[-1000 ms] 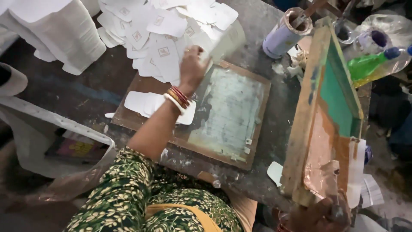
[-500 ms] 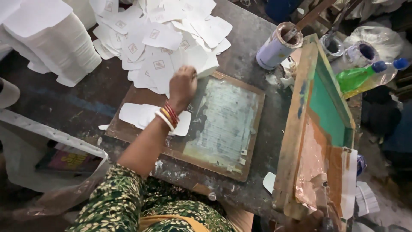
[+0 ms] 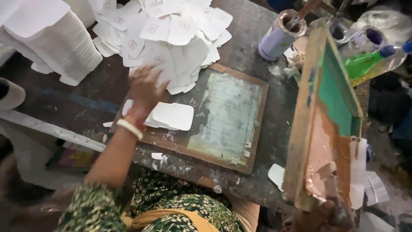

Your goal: The person performs screen printing on white plastic items. They place an item on a board, position a screen over it, and use a squeegee to pull ink across the screen. The printed item is then removed and placed in a pile.

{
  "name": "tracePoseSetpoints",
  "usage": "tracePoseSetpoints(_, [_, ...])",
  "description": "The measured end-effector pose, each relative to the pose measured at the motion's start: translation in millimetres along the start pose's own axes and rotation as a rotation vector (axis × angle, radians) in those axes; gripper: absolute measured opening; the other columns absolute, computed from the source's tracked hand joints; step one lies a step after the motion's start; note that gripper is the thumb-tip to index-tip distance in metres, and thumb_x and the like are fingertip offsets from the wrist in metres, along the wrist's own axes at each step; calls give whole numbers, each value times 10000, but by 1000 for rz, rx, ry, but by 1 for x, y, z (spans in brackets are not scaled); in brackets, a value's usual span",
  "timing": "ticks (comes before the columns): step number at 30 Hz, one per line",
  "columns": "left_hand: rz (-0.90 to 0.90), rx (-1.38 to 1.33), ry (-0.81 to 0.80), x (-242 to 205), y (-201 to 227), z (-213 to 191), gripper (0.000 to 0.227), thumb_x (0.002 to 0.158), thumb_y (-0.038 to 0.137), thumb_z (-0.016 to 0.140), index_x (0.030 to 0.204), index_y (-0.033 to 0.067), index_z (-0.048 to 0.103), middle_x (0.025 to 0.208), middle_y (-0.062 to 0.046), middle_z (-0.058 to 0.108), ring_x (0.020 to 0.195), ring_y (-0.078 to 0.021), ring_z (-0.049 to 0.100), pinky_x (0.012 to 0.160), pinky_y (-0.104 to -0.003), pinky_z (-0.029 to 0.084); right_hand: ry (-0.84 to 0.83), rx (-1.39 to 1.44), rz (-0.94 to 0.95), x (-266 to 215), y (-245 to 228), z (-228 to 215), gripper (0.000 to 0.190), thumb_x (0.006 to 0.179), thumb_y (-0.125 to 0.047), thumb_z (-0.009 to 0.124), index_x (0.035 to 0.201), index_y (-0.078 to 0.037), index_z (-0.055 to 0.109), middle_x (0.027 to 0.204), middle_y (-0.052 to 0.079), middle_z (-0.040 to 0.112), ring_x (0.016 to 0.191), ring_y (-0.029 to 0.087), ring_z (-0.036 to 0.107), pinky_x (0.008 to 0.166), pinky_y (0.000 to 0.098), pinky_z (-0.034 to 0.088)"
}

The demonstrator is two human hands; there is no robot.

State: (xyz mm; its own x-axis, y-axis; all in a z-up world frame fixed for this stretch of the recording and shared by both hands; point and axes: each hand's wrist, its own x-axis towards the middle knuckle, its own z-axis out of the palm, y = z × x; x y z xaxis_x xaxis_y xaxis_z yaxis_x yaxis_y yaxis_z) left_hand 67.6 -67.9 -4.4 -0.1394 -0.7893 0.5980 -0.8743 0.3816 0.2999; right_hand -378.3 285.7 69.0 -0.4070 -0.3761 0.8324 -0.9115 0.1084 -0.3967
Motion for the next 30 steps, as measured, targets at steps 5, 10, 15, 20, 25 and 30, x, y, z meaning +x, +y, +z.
tracePoseSetpoints(5, [-228,155,-227,-75,-2,-14,610,914,587,713,1312,126,681,1420,-160,585,1374,-371,451,1150,-567,267,-9,-286,-781,47,-7,-5,287,1024,-83,608,1099,180,521,962,359,689,842,458,726,770,525,625])
tracePoseSetpoints(10, [-206,-148,-287,-96,50,0,677,906,607,658,1402,146,637,1526,-172,519,1487,-375,360,1206,-539,233,102,116,124,12,-18,4,400,1206,-254,611,1219,138,534,1083,245,642,1017,336,636,864,466,540])
tracePoseSetpoints(15, [132,63,-105,-76,121,-21,524,886,463,711,1292,133,680,1445,-129,604,1428,-333,458,1185,-562,285,112,162,110,9,22,0,489,1209,-345,645,1201,128,520,1028,185,658,914,256,654,785,366,548])
tracePoseSetpoints(20, [185,-349,-336,-82,144,6,431,865,365,774,1173,66,742,1218,-132,703,1184,-307,615,1048,-447,443,80,102,188,15,-1,-11,522,1177,-413,628,1148,98,522,941,143,599,839,226,580,737,339,486])
tracePoseSetpoints(25, [-133,-638,-479,-96,149,24,210,912,275,752,1024,112,823,1081,-73,775,1047,-239,694,963,-386,541,101,19,185,19,-16,-7,563,1181,-437,697,1136,121,635,965,188,702,858,234,673,767,351,554])
tracePoseSetpoints(30, [409,-554,-445,-133,209,43,150,888,120,702,1008,58,768,1199,-136,714,1209,-317,623,1036,-440,483,155,63,41,23,-15,1,519,1152,-391,716,1095,121,655,951,206,718,837,268,703,703,362,549])
